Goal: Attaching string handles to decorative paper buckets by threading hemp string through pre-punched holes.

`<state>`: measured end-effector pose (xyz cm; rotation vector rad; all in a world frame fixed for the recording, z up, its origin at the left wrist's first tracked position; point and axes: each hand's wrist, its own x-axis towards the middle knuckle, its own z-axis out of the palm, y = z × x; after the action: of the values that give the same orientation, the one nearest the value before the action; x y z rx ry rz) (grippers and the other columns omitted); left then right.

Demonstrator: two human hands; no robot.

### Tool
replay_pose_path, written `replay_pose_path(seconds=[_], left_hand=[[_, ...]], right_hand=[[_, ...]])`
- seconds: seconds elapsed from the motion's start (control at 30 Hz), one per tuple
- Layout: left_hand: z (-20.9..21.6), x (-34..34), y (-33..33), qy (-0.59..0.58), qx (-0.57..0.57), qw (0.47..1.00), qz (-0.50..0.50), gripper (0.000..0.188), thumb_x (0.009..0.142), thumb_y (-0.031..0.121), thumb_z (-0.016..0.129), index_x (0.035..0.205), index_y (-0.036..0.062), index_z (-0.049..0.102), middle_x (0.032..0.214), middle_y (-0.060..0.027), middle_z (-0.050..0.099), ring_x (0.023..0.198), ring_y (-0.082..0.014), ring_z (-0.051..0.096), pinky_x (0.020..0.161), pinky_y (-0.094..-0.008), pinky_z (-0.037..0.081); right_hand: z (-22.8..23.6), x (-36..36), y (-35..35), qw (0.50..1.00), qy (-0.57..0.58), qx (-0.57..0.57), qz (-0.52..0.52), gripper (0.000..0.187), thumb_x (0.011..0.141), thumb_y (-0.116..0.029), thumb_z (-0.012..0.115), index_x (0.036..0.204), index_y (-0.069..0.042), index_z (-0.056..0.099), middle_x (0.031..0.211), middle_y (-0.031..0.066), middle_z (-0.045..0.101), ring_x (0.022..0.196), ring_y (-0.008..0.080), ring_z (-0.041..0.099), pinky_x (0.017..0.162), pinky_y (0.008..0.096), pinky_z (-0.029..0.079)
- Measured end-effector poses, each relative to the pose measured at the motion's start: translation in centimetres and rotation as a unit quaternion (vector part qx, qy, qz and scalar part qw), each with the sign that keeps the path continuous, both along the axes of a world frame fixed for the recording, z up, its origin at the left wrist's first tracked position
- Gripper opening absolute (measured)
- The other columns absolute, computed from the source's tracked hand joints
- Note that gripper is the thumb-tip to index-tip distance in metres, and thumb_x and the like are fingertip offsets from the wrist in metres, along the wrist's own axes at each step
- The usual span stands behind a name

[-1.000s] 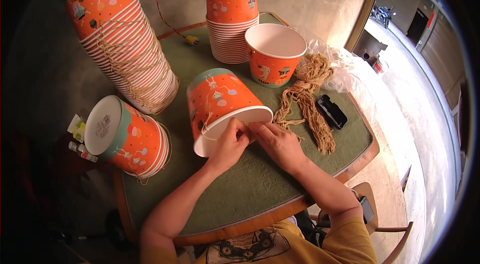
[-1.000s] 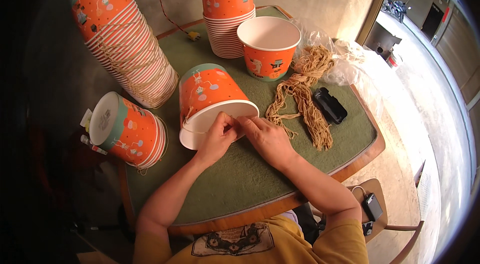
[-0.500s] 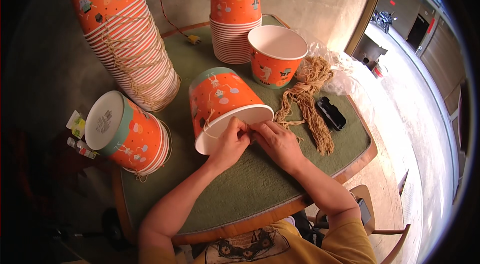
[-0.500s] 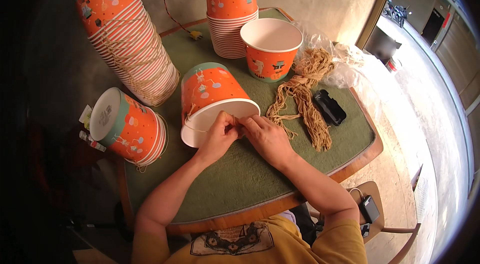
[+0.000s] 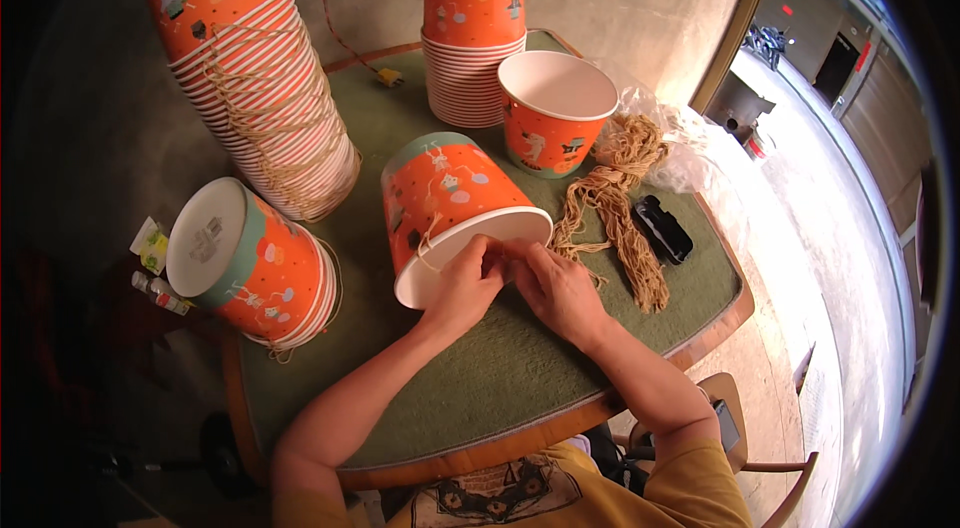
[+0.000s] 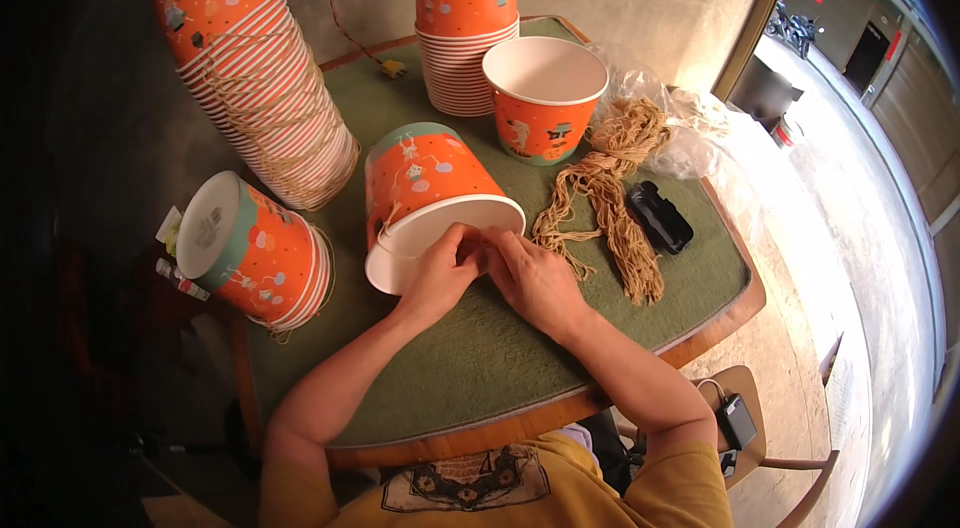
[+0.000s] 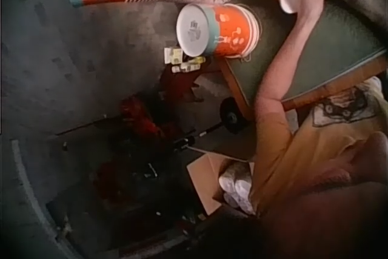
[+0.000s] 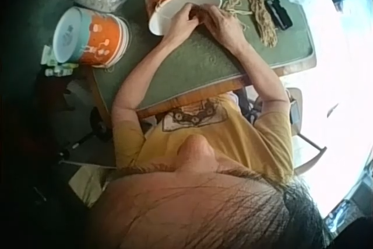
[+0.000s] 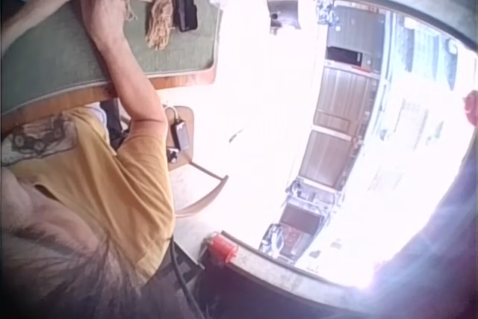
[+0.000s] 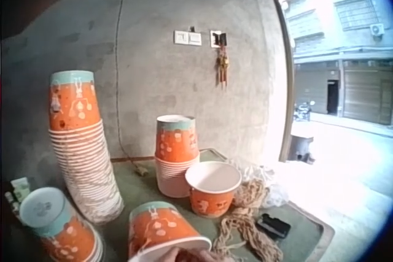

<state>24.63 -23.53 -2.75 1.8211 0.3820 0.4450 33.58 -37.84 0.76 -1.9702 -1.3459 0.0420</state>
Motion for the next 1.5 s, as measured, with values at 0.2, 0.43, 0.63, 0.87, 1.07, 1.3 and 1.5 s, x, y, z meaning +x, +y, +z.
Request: replay_pose_path(seconds=[0.2,0.43,0.63,0.87,1.07,1.3,1.5], left_hand=[[-1.4,0.4,0.1,-0.024,0.037,0.999,-0.001,0.025,0.092,0.003,0.055,0.115,-0.0006,0.046,0.103,-0.0233,0.064,0.1,-0.0409,0.063,0.082,-0.045,0.05],[-2.1,0.4,0.1,-0.072,0.072,0.995,-0.011,0.026,0.092,-0.001,0.053,0.115,-0.0009,0.043,0.104,-0.0231,0.062,0.099,-0.0426,0.062,0.081,-0.0465,0.049],[-1.1,0.0,-0.3,-0.074,0.106,0.992,-0.007,0.015,0.091,-0.003,0.051,0.105,-0.0017,0.046,0.098,-0.0201,0.059,0.096,-0.0414,0.06,0.08,-0.0458,0.048],[-1.1,0.3,-0.1,-0.105,0.116,0.988,-0.018,0.015,0.092,-0.001,0.052,0.107,-0.0024,0.054,0.101,-0.017,0.061,0.097,-0.0327,0.062,0.083,-0.0421,0.049],[-0.5,1.0,0.3,-0.141,0.034,0.98,-0.139,0.031,0.096,-0.001,0.051,0.127,0.0019,0.052,0.117,-0.0071,0.063,0.101,-0.0145,0.06,0.086,-0.0298,0.05],[-0.4,0.5,1.1,-0.072,0.06,0.986,-0.135,0.012,0.094,0.005,0.055,0.101,-0.0004,0.064,0.098,-0.014,0.068,0.092,-0.0281,0.065,0.081,-0.0385,0.05],[0.4,0.2,1.2,-0.044,0.065,0.985,-0.153,0.013,0.092,0.009,0.059,0.101,-0.0006,0.062,0.098,-0.0165,0.067,0.093,-0.0311,0.065,0.081,-0.0401,0.05]], right_hand=[[-0.4,0.4,0.8,0.997,0.072,0.039,0.009,0.03,0.091,-0.007,0.062,0.12,-0.005,0.056,0.102,0.0099,0.071,0.075,0.0209,0.07,0.065,0.0318,0.056],[0.1,-0.2,1.5,0.978,0.202,0.059,-0.005,0.029,0.09,-0.003,0.065,0.118,-0.004,0.058,0.098,0.0066,0.071,0.069,0.012,0.067,0.059,0.026,0.055],[0.3,-0.2,0.9,0.976,0.197,0.094,-0.021,0.027,0.09,-0.007,0.066,0.115,-0.004,0.059,0.092,0.0068,0.069,0.061,0.0106,0.063,0.056,0.0249,0.052],[0.6,-0.2,1.1,0.959,0.25,0.136,0.007,0.025,0.09,-0.007,0.067,0.114,-0.003,0.059,0.09,0.0036,0.069,0.063,0.0065,0.061,0.058,0.0222,0.051],[0.6,-0.2,1.2,0.956,0.264,0.119,0.045,0.026,0.091,-0.005,0.066,0.116,-0.003,0.06,0.089,0.0035,0.07,0.064,0.0066,0.062,0.061,0.0217,0.052],[1.0,0.2,0.9,0.971,0.202,0.127,0.02,0.027,0.09,-0.005,0.067,0.116,-0.004,0.06,0.089,0.0035,0.071,0.062,0.0078,0.063,0.057,0.0236,0.052],[1.5,0.1,0.8,0.979,0.175,0.1,-0.001,0.024,0.089,-0.007,0.067,0.113,-0.005,0.062,0.089,0.005,0.072,0.063,0.0102,0.065,0.057,0.0252,0.053]])
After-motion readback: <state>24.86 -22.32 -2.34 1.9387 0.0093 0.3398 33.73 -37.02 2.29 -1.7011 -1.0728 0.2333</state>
